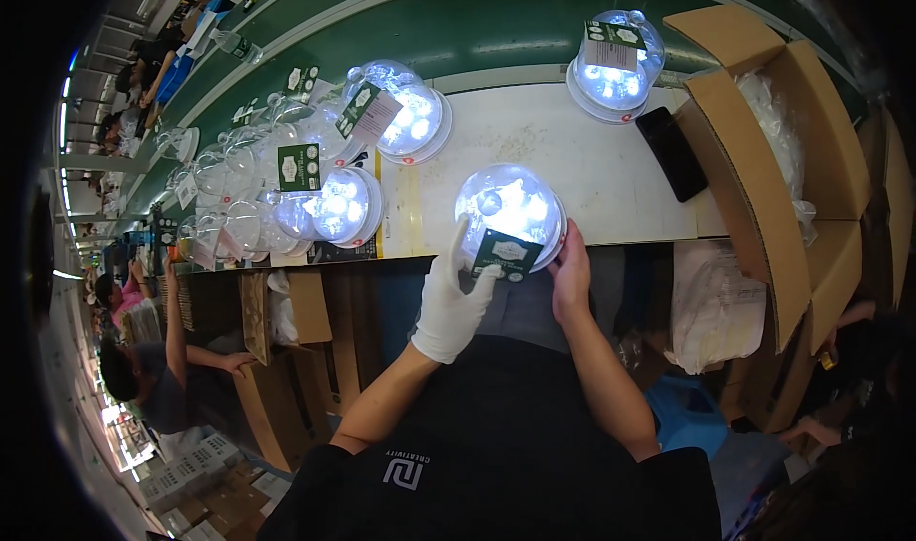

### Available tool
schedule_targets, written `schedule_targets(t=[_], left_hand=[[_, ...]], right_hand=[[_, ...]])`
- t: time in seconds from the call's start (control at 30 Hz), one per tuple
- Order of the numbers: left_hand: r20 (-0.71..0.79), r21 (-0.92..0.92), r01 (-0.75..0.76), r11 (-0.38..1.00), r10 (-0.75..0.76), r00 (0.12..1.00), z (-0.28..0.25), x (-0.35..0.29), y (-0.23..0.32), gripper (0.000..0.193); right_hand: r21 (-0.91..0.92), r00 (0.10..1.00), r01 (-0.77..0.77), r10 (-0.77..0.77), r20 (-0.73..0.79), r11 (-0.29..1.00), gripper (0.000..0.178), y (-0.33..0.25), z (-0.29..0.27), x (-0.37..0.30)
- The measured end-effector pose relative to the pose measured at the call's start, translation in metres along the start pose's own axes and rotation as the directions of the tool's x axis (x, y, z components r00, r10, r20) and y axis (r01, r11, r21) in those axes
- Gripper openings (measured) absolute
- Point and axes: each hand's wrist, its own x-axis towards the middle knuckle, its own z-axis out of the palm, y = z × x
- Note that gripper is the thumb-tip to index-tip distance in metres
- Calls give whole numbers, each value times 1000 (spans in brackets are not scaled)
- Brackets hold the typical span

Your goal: Assembling and testing LED light fixtures on a production line.

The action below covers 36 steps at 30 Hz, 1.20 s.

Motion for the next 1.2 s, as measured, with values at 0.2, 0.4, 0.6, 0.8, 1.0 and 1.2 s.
schedule_targets(t=[0.2, 0.4, 0.6, 0.8, 1.0, 1.2], left_hand=[[-41, 53, -136, 989, 138, 990, 12, -6, -3, 83], [7, 26, -75, 997, 75, 997, 14, -13, -4, 96], [8, 13, -158, 987, 158, 987, 11, -18, -5, 97], [112, -42, -198, 979, 202, 973, 4, -24, -12, 94], [268, -194, -101, 976, 152, 951, -4, -36, -21, 89], [292, -138, -83, 987, 121, 949, -2, -41, -32, 95]], right_hand=[[-803, 904, 412, -306, 299, 431, 53, 2, -44, -8], [-696, 749, 645, -439, 496, 316, 38, -77, -24, -43], [-507, 411, 849, -415, 811, -149, 52, -123, 59, -86], [-468, 340, 832, -393, 854, -297, 48, -104, 64, -83], [-453, 334, 841, -375, 865, -296, 39, -92, 58, -102], [-431, 296, 838, -384, 874, -336, 38, -90, 53, -103]])
